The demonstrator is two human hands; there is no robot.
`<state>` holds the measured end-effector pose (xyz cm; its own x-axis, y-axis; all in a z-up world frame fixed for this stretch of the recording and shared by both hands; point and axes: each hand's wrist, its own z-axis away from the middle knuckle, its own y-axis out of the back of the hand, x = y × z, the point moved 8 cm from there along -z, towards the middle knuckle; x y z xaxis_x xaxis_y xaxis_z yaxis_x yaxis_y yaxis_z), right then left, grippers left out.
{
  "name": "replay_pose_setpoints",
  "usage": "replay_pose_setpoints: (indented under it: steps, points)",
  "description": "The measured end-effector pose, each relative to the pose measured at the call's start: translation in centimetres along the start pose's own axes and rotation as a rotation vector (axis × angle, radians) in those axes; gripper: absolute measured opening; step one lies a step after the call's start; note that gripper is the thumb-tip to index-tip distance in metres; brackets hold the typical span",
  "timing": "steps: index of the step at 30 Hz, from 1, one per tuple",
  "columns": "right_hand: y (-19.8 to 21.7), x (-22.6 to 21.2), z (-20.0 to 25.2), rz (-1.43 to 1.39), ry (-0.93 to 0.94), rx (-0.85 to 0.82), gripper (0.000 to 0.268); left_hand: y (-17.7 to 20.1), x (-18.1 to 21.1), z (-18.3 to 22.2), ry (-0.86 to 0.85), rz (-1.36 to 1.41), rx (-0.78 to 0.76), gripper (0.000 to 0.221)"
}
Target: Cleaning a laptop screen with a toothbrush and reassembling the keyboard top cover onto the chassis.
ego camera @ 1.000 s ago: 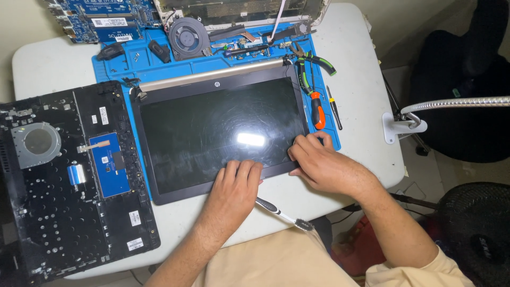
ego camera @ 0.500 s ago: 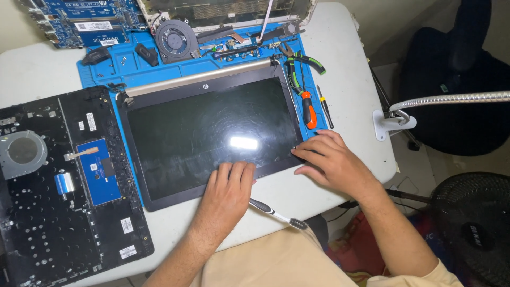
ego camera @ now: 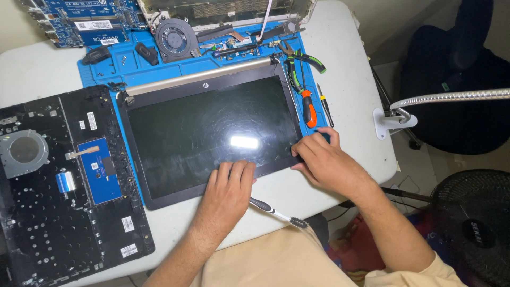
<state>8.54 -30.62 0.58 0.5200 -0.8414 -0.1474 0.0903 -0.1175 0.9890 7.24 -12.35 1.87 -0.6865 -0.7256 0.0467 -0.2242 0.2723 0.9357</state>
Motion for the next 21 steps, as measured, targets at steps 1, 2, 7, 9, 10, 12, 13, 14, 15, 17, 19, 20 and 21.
replay_pose_setpoints:
  steps: [1, 2, 7, 9, 10, 12, 13, 14, 15, 17, 19, 20, 21]
  points:
    - [-0.2, 0.3, -0.2, 0.002, 0.000, 0.003, 0.025, 0.0, 0.0, 0.0, -0.001, -0.002, 0.003, 0.015]
    - [-0.8, 0.5, -0.3, -0.003, 0.027, -0.052, 0.026, 0.0, 0.0, 0.0, -0.003, -0.002, -0.006, 0.017]
    - [-2.0, 0.8, -0.9, 0.018, 0.078, -0.206, 0.026, -0.2, 0.0, 0.3, -0.001, 0.004, -0.024, 0.020]
    - [-2.1, 0.9, -1.1, -0.042, 0.092, -0.249, 0.027, 0.0, -0.1, 0.2, 0.001, 0.011, -0.034, 0.018]
    - [-1.9, 1.0, -1.3, -0.041, 0.094, -0.249, 0.027, -0.1, -0.2, 0.1, 0.003, 0.010, -0.033, 0.018]
    - [-1.8, 0.9, -1.5, -0.063, 0.090, -0.280, 0.026, -0.3, -0.2, 0.2, -0.001, 0.047, -0.027, 0.021]
    - [-1.9, 0.9, -1.4, -0.064, 0.092, -0.281, 0.026, -0.2, -0.2, 0.2, 0.001, 0.046, -0.027, 0.021]
    - [-2.0, 1.0, -1.4, -0.061, 0.099, -0.272, 0.026, -0.2, -0.2, 0.2, 0.001, 0.046, -0.029, 0.020]
    - [-2.0, 1.0, -1.2, -0.060, 0.104, -0.266, 0.026, -0.2, -0.2, 0.2, 0.001, 0.047, -0.032, 0.020]
    - [-2.0, 0.9, -1.3, -0.048, 0.108, -0.275, 0.026, 0.0, -0.2, 0.1, -0.003, 0.033, -0.032, 0.020]
    - [-1.8, 0.6, -1.5, -0.035, 0.112, -0.283, 0.027, 0.0, -0.4, 0.0, -0.008, 0.017, -0.031, 0.019]
    - [-2.0, 0.8, -1.5, -0.040, 0.045, -0.340, 0.030, -0.7, -0.3, 0.0, -0.031, 0.129, -0.110, 0.020]
    - [-2.2, 1.1, -1.5, -0.044, -0.021, -0.395, 0.033, -1.4, -0.2, 0.1, -0.052, 0.241, -0.188, 0.022]
